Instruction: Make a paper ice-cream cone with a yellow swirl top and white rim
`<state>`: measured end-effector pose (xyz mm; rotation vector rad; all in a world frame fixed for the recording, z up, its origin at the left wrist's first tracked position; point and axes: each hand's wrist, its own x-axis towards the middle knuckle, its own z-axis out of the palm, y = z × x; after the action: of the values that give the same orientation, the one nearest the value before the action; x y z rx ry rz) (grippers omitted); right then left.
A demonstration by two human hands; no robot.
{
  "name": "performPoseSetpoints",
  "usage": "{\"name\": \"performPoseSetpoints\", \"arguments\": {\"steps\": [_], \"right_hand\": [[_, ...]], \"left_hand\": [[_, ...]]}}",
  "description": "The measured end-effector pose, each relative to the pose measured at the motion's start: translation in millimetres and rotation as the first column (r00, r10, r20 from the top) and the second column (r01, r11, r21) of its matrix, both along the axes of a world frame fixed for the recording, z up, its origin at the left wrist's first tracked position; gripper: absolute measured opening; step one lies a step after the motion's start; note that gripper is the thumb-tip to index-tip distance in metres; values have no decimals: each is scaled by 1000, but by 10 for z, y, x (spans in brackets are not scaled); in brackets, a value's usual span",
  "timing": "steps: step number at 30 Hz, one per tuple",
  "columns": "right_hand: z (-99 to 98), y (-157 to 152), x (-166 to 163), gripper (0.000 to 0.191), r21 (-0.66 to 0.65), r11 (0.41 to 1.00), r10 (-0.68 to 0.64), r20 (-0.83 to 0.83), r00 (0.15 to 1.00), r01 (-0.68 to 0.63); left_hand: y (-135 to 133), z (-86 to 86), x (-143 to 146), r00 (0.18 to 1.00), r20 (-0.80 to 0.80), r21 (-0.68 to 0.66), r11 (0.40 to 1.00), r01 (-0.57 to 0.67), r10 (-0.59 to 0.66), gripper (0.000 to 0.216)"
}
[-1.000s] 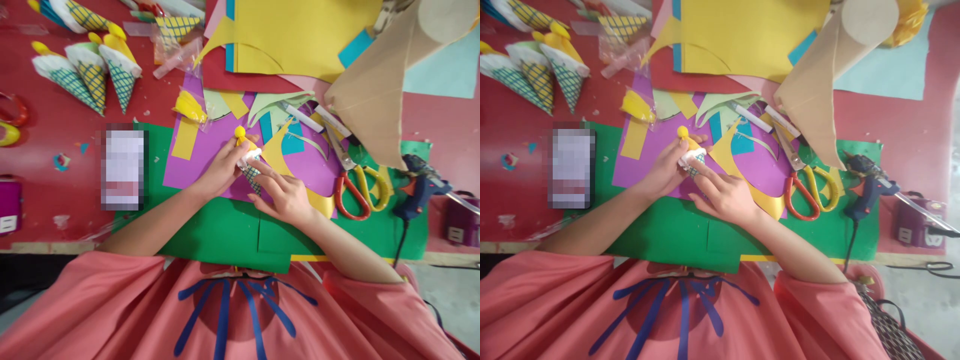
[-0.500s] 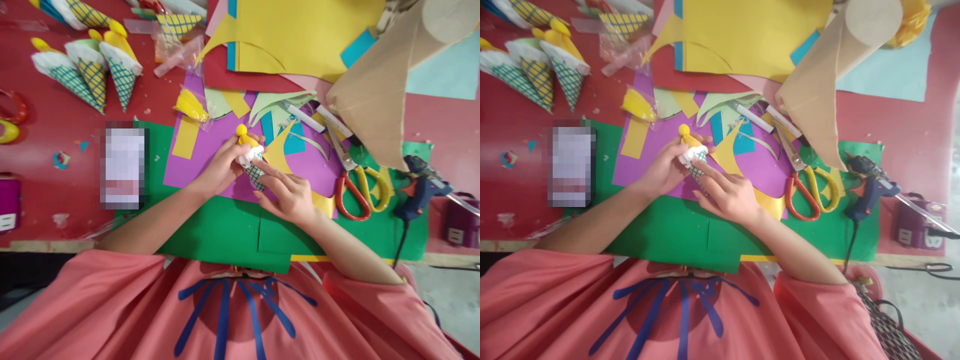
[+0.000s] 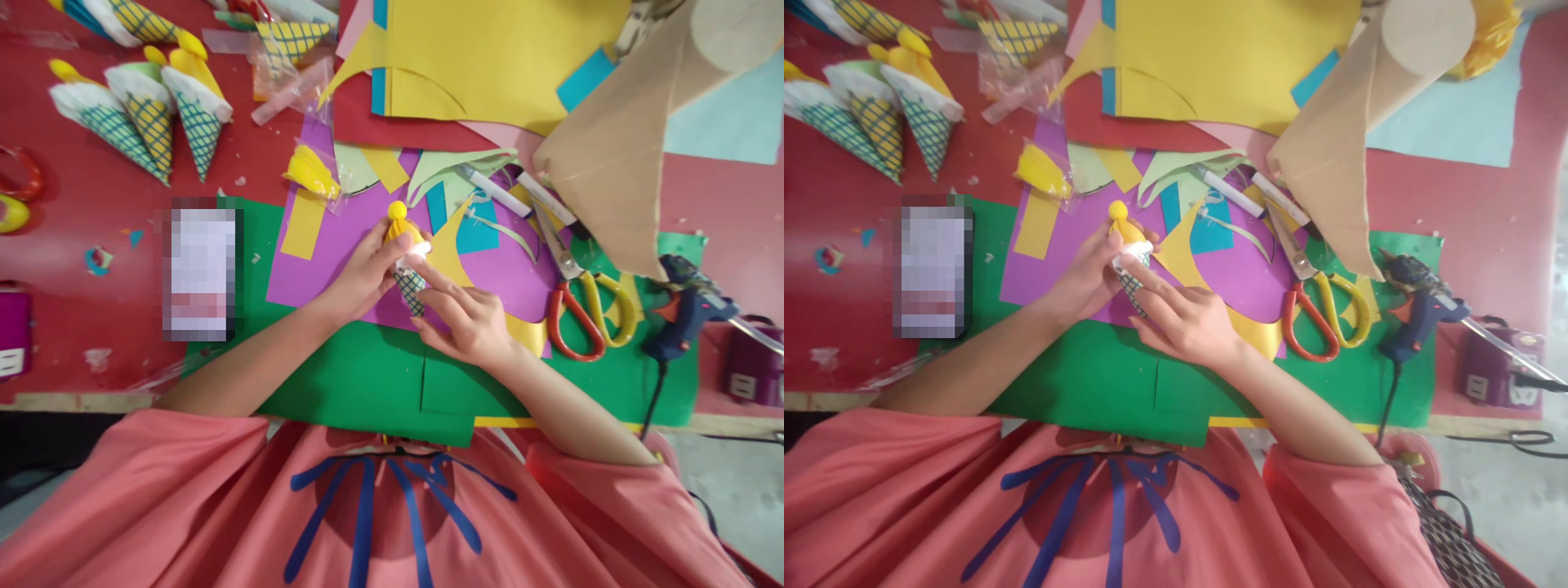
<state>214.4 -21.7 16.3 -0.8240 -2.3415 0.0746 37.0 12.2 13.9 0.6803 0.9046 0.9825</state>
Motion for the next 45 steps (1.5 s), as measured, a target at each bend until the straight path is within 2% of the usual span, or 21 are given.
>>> {"name": "performPoseSetpoints", "arguments": {"steps": [5, 7, 12, 16, 23, 31, 36, 45], "right_hand": [[3, -1, 7, 18, 5, 999, -39, 47, 998, 39], [1, -1, 14, 18, 10, 999, -45, 14, 999, 44], [-8, 7, 24, 15, 37, 998, 55, -115, 992, -51], [-8, 16, 17, 16, 11, 996, 89, -72, 993, -88], [-1, 23, 11, 17, 4, 998, 58, -29, 998, -58], [-32, 13, 43, 15, 12, 993, 116, -69, 991, -115], [-35, 15, 49, 16, 17, 992, 127, -24, 992, -127], [-10, 40, 30, 17, 40, 995, 87, -14, 996, -86]], "left_hand": [[-6, 11, 6, 999, -34, -9, 1000, -4, 4, 33], [-4, 6, 7, 999, -37, -3, 1000, -7, 6, 32], [6, -31, 13, 997, -59, 21, 999, -45, 46, 32], [4, -38, 16, 998, -38, 20, 999, -40, 41, 22], [-15, -56, 21, 999, -13, 22, 999, -41, 41, 24], [45, 35, 1, 983, 158, -138, 988, -69, 91, 9], [55, 37, 5, 994, 92, -83, 995, -48, 56, 6], [6, -30, 14, 998, 62, -4, 1000, -7, 7, 18]]}}
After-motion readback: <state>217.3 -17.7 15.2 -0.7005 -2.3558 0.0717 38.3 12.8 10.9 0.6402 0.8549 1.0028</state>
